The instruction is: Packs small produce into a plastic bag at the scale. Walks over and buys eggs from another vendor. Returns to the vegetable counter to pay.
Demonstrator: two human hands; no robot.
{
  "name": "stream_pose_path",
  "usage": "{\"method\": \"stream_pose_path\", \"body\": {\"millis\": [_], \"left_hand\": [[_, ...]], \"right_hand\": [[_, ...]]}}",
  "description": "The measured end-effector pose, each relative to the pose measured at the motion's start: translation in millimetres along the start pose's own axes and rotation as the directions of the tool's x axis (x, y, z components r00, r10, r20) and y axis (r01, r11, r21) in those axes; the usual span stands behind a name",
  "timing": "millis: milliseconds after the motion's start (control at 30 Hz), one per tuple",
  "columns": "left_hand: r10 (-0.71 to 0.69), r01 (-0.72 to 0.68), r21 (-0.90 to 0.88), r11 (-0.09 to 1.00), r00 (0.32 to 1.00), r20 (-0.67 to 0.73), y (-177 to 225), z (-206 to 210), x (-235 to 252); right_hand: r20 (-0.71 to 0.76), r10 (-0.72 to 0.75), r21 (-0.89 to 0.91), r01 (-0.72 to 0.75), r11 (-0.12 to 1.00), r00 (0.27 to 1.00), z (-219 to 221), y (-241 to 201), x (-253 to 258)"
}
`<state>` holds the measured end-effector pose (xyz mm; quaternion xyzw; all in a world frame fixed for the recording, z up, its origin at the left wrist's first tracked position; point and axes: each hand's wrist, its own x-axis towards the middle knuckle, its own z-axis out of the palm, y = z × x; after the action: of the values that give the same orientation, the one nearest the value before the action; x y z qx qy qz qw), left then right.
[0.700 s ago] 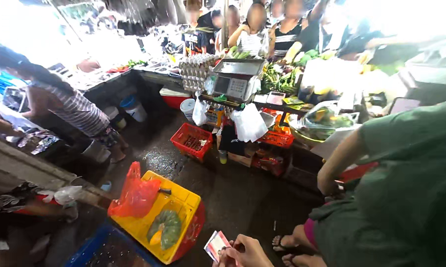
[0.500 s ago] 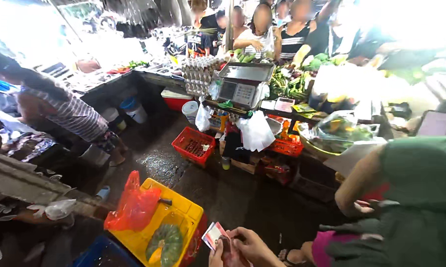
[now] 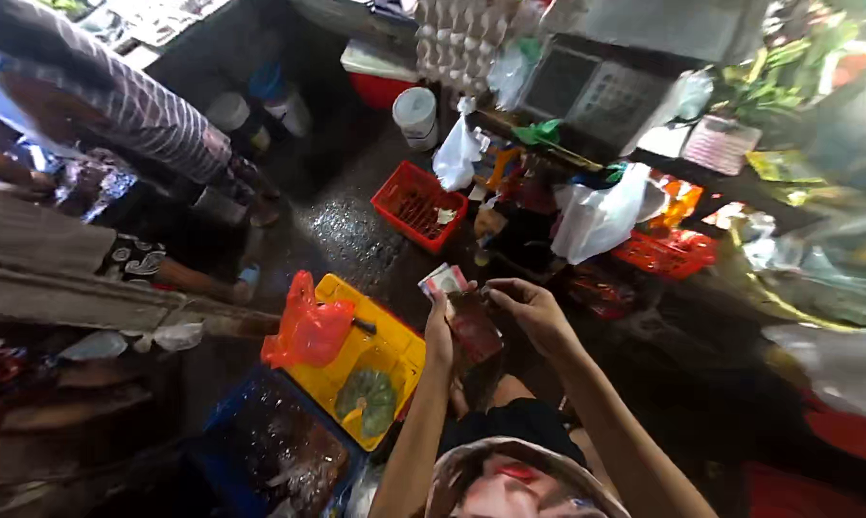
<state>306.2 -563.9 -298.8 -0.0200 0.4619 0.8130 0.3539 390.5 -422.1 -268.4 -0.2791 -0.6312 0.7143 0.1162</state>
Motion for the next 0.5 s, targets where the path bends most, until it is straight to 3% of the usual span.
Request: {"method": "stream_pose_path", "body": {"millis": [167,267,333,500], "left_hand": [[0.015,0.001,0.137,0.991,0.993,-0.120,4,9,51],[0.066,0.015,0.266,0.964,0.954,-0.293,3,19,85],[0.048,0.046,0.232,0.972,0.921,-0.386,1,28,106],[0.029,-0.008,0.041,0.999,0.850,-0.526,-17,50,165]], "right_hand": [[0.081,-0.115,-0.256,0.132,0.958,0.990,8,0,69],[0.209,-0.288,-0.521,0.355,0.776,0.935,8,6,116],[0.311,-0.353,-0.593,0.470,0.654,0.883,8,11,143],[0.541,-0.114,-0.626,0.490,0.607,0.833,-10,-2,211]]}}
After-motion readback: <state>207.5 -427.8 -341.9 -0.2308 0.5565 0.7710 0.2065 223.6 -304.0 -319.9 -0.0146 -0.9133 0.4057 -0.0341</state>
